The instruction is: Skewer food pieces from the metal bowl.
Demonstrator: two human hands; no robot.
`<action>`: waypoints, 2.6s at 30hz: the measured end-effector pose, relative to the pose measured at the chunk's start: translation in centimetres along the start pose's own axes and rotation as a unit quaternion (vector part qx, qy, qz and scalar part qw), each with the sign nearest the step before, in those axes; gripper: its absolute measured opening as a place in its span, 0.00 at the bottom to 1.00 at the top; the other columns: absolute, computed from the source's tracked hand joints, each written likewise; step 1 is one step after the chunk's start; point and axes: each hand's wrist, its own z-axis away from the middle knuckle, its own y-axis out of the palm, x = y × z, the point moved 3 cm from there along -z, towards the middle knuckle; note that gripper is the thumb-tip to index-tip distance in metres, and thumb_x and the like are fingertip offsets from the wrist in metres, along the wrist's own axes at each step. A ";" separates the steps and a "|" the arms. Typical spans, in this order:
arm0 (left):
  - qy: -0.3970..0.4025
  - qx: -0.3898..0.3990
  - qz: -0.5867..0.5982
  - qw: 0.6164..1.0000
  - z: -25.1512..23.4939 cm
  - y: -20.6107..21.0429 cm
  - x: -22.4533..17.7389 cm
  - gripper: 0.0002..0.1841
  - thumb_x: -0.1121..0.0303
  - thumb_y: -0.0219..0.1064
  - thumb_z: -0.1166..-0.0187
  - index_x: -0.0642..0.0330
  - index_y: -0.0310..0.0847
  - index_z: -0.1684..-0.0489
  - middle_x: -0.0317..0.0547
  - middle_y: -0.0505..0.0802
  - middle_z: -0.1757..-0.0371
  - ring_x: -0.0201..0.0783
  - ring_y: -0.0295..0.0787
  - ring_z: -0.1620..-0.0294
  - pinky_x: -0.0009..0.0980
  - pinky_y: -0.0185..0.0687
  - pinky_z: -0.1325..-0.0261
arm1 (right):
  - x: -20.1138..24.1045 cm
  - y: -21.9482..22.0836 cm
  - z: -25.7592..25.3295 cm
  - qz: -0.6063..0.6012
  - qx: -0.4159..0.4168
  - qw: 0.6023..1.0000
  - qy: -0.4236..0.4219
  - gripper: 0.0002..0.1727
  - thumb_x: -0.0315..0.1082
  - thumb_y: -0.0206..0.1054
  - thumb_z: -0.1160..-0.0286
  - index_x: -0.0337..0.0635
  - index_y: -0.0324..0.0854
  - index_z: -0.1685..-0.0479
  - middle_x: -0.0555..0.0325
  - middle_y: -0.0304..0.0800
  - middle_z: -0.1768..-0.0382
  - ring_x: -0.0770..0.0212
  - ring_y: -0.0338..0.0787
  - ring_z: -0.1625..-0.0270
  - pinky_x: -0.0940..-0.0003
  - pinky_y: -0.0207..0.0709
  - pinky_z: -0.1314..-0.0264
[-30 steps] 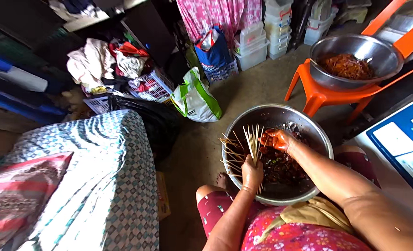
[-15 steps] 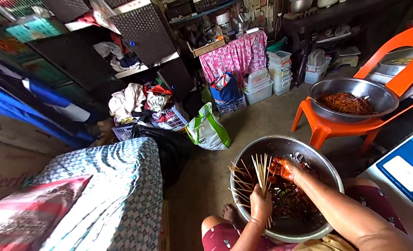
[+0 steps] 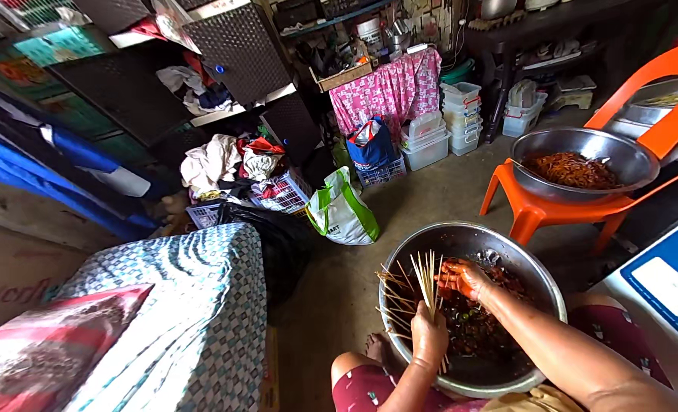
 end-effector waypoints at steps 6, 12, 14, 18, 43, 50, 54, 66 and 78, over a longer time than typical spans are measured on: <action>-0.006 0.010 -0.011 1.000 0.1 0.1 0.0 0.12 0.70 0.63 0.17 0.69 0.80 0.44 0.57 0.90 0.62 0.50 0.89 0.59 0.50 0.84 0.48 | 0.8 -0.7 -0.1 -0.019 -0.031 0.999 -0.018 0.10 0.26 0.52 0.09 0.30 0.71 0.39 0.49 0.83 0.65 0.57 0.90 0.69 0.59 0.92 0.58; -0.008 0.009 -0.006 1.000 0.5 0.2 0.1 0.13 0.70 0.63 0.17 0.69 0.80 0.43 0.57 0.90 0.61 0.50 0.90 0.58 0.50 0.84 0.48 | 0.3 -0.2 0.7 -0.018 -0.029 0.999 -0.006 0.08 0.25 0.53 0.10 0.28 0.72 0.43 0.48 0.84 0.65 0.56 0.91 0.68 0.58 0.92 0.57; -0.012 0.009 -0.005 1.000 0.5 0.2 0.1 0.12 0.70 0.63 0.17 0.69 0.79 0.43 0.57 0.89 0.62 0.50 0.89 0.59 0.50 0.84 0.48 | -0.1 0.1 0.9 -0.027 -0.031 0.999 0.001 0.08 0.24 0.53 0.10 0.29 0.71 0.43 0.48 0.84 0.67 0.55 0.92 0.69 0.58 0.93 0.57; -0.018 0.008 0.001 1.000 0.5 0.2 0.1 0.13 0.70 0.63 0.17 0.69 0.79 0.41 0.58 0.90 0.61 0.51 0.90 0.58 0.50 0.85 0.47 | -0.9 0.5 0.9 -0.045 -0.014 0.999 0.021 0.09 0.27 0.52 0.08 0.30 0.72 0.43 0.48 0.85 0.67 0.55 0.91 0.67 0.58 0.92 0.56; -0.032 -0.007 0.001 0.999 0.3 0.1 -0.1 0.14 0.71 0.63 0.17 0.69 0.78 0.39 0.60 0.91 0.57 0.52 0.91 0.54 0.51 0.84 0.44 | -2.6 1.3 2.8 0.120 0.088 0.983 0.110 0.06 0.25 0.54 0.12 0.37 0.71 0.43 0.55 0.82 0.68 0.59 0.87 0.69 0.61 0.87 0.62; -0.022 -0.024 0.022 0.999 0.0 -0.1 0.2 0.13 0.70 0.63 0.16 0.70 0.79 0.40 0.58 0.90 0.59 0.51 0.90 0.56 0.50 0.85 0.45 | -2.0 0.7 2.9 0.090 0.170 0.977 0.096 0.06 0.22 0.53 0.14 0.38 0.73 0.49 0.56 0.87 0.65 0.58 0.91 0.63 0.59 0.89 0.54; -0.021 -0.021 0.006 1.000 0.3 0.0 0.0 0.13 0.71 0.63 0.17 0.70 0.79 0.40 0.59 0.91 0.59 0.51 0.91 0.55 0.50 0.85 0.45 | -2.1 1.0 2.9 0.110 0.156 0.977 0.091 0.07 0.20 0.54 0.16 0.38 0.71 0.48 0.56 0.84 0.67 0.59 0.89 0.66 0.59 0.88 0.58; -0.037 -0.040 0.028 0.998 -0.1 -0.4 0.4 0.13 0.71 0.63 0.16 0.70 0.80 0.41 0.59 0.91 0.57 0.50 0.90 0.54 0.50 0.84 0.44 | 0.4 -2.7 -0.5 0.716 0.022 0.697 -0.027 0.28 0.39 0.69 0.20 0.34 0.75 0.24 0.33 0.80 0.27 0.37 0.77 0.21 0.38 0.69 0.19; -0.031 -0.020 0.029 0.999 0.0 -0.3 0.4 0.13 0.71 0.63 0.16 0.69 0.80 0.41 0.57 0.90 0.58 0.49 0.89 0.55 0.48 0.84 0.45 | -0.7 -1.3 1.4 0.822 0.045 0.565 0.044 0.32 0.30 0.76 0.35 0.28 0.76 0.28 0.30 0.75 0.24 0.31 0.71 0.18 0.31 0.68 0.22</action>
